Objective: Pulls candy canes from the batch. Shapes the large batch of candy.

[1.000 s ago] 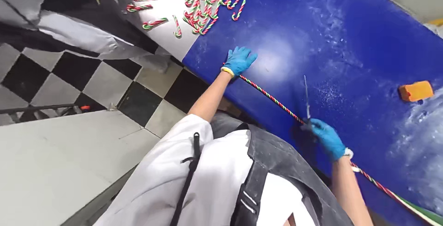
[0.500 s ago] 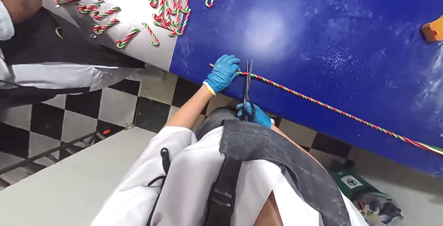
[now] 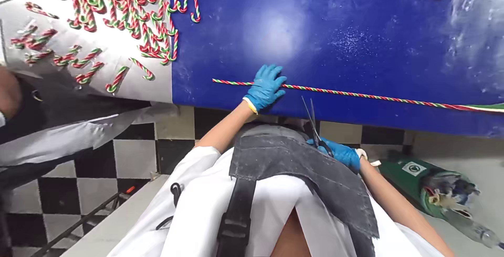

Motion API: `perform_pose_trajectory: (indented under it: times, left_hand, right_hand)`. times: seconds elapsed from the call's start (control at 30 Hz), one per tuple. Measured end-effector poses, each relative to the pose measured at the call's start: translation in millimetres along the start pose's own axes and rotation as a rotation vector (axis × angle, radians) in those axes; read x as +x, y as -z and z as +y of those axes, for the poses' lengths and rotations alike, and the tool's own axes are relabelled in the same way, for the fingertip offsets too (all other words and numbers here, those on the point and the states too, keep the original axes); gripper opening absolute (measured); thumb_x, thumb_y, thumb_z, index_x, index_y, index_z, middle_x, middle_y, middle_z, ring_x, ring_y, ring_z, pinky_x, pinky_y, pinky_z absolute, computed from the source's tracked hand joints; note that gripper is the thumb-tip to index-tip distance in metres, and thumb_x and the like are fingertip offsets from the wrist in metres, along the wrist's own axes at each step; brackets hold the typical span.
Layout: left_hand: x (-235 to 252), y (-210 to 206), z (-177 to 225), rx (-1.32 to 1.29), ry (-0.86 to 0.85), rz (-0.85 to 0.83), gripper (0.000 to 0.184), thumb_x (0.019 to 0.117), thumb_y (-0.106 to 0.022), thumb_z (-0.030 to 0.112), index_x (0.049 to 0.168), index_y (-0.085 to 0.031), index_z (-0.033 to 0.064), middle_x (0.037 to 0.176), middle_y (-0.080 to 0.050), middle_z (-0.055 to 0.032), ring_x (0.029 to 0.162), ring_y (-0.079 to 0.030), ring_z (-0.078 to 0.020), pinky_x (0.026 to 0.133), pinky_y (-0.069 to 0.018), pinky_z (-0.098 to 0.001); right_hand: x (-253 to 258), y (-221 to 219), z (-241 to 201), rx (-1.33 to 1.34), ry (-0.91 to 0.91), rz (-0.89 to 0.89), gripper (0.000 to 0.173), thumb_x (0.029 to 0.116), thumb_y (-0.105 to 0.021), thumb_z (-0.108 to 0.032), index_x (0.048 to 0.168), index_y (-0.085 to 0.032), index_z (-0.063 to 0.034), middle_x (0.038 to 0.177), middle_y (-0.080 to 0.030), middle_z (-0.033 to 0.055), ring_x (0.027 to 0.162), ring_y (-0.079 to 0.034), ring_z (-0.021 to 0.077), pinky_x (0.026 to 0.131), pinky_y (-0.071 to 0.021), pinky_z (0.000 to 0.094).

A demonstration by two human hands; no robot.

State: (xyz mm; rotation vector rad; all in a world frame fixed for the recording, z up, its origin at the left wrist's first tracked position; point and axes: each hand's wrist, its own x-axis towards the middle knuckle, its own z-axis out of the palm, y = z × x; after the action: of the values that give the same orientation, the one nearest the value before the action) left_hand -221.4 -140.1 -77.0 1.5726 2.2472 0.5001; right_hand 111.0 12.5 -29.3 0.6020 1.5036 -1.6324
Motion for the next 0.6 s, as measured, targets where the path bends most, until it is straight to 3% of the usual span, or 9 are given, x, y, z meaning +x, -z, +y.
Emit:
perform_pose_trajectory:
  times: [0.07,0.13,0.23,0.3,0.37,0.43,0.5,0.53,0.6]
  left_hand:
    - [11.0,-15.6,9.9,0.002,-0.041,0.038,0.031,0.1011,-0.058,0.036,0.117,-0.073,0.0136,0.149,-0.056,-0.0122,0.147,-0.043,-0.0341,0.125,-0.0236,-0.0574]
    - [13.5,-21.6,11.0,-0.015,-0.063,0.082,0.028,0.1021,-0.058,0.033,0.107,-0.075,0.0114,0.142,-0.062,-0.0106,0.144,-0.046,-0.0331,0.125,-0.0259,-0.0561]
    - [10.2,-17.8,11.0,-0.002,-0.075,0.097,0.028,0.1025,-0.057,0.033,0.105,-0.074,0.0106,0.14,-0.063,-0.0101,0.143,-0.048,-0.0332,0.124,-0.027,-0.0558]
    - [9.9,-16.3,10.4,0.024,-0.055,0.102,0.027,0.1026,-0.057,0.031,0.105,-0.074,0.0103,0.14,-0.063,-0.0106,0.143,-0.047,-0.0334,0.125,-0.0261,-0.055]
    - [11.9,-16.6,8.1,0.054,-0.029,0.116,0.026,0.1026,-0.057,0.031,0.106,-0.074,0.0105,0.14,-0.063,-0.011,0.144,-0.047,-0.0332,0.125,-0.0265,-0.0549]
    - [14.3,-18.0,6.2,0.084,0.009,0.133,0.029,0.1021,-0.057,0.033,0.11,-0.073,0.0103,0.142,-0.062,-0.0124,0.144,-0.047,-0.0343,0.124,-0.0273,-0.0559]
    - [17.4,-17.9,9.9,0.103,0.046,0.114,0.045,0.1005,-0.055,0.048,0.125,-0.069,0.0135,0.149,-0.055,-0.0135,0.147,-0.042,-0.0348,0.125,-0.0235,-0.0565]
    - [22.4,-18.0,16.7,0.101,0.051,0.102,0.055,0.0984,-0.055,0.056,0.134,-0.065,0.0157,0.153,-0.052,-0.0147,0.149,-0.039,-0.0356,0.126,-0.0219,-0.057]
    - [38.5,-21.7,43.1,0.082,0.023,0.05,0.065,0.0953,-0.055,0.064,0.142,-0.06,0.0191,0.156,-0.048,-0.0155,0.15,-0.035,-0.0368,0.126,-0.0202,-0.0582]
  right_hand:
    - [3.8,-2.0,-2.0,0.135,0.033,0.012,0.046,0.1014,-0.052,-0.041,0.136,-0.054,-0.0106,0.096,-0.066,-0.0085,0.083,-0.061,-0.0027,0.076,-0.0535,0.0185]
    - [22.4,-3.8,-14.1,0.23,0.092,0.01,0.052,0.1029,-0.046,-0.05,0.137,-0.055,-0.0108,0.1,-0.069,-0.007,0.088,-0.065,0.0011,0.081,-0.0555,0.0221]
    - [61.4,-16.7,-34.9,0.41,0.202,0.09,0.047,0.1093,-0.034,-0.042,0.13,-0.059,-0.008,0.091,-0.071,-0.0017,0.075,-0.065,0.0067,0.066,-0.0551,0.0237]
    - [80.7,-25.5,-47.0,0.565,0.206,0.188,0.038,0.1108,-0.039,-0.035,0.115,-0.063,-0.0058,0.077,-0.07,0.0001,0.06,-0.063,0.0081,0.052,-0.0517,0.0226]
    - [84.8,-22.9,-49.6,0.571,0.194,0.235,0.034,0.1109,-0.042,-0.031,0.108,-0.064,-0.0053,0.072,-0.069,-0.0001,0.056,-0.062,0.0079,0.049,-0.0505,0.0225]
    - [74.9,-12.9,-36.4,0.394,0.234,0.285,0.029,0.1086,-0.049,-0.03,0.102,-0.065,-0.0071,0.073,-0.067,-0.0038,0.059,-0.061,0.0049,0.054,-0.0531,0.0223]
    - [46.2,-1.4,-14.1,0.077,0.269,0.316,0.028,0.1036,-0.056,-0.033,0.1,-0.067,-0.0082,0.078,-0.064,-0.0037,0.068,-0.06,0.0046,0.067,-0.0527,0.0273]
    - [21.6,1.8,-8.2,-0.021,0.256,0.301,0.026,0.1031,-0.057,-0.032,0.104,-0.067,-0.0076,0.082,-0.064,-0.0006,0.073,-0.06,0.0064,0.071,-0.0522,0.0296]
    - [-56.5,2.6,-31.9,-0.06,0.079,0.205,0.027,0.108,-0.049,-0.013,0.131,-0.057,-0.0014,0.106,-0.065,0.0101,0.094,-0.061,0.0105,0.088,-0.0516,0.0298]
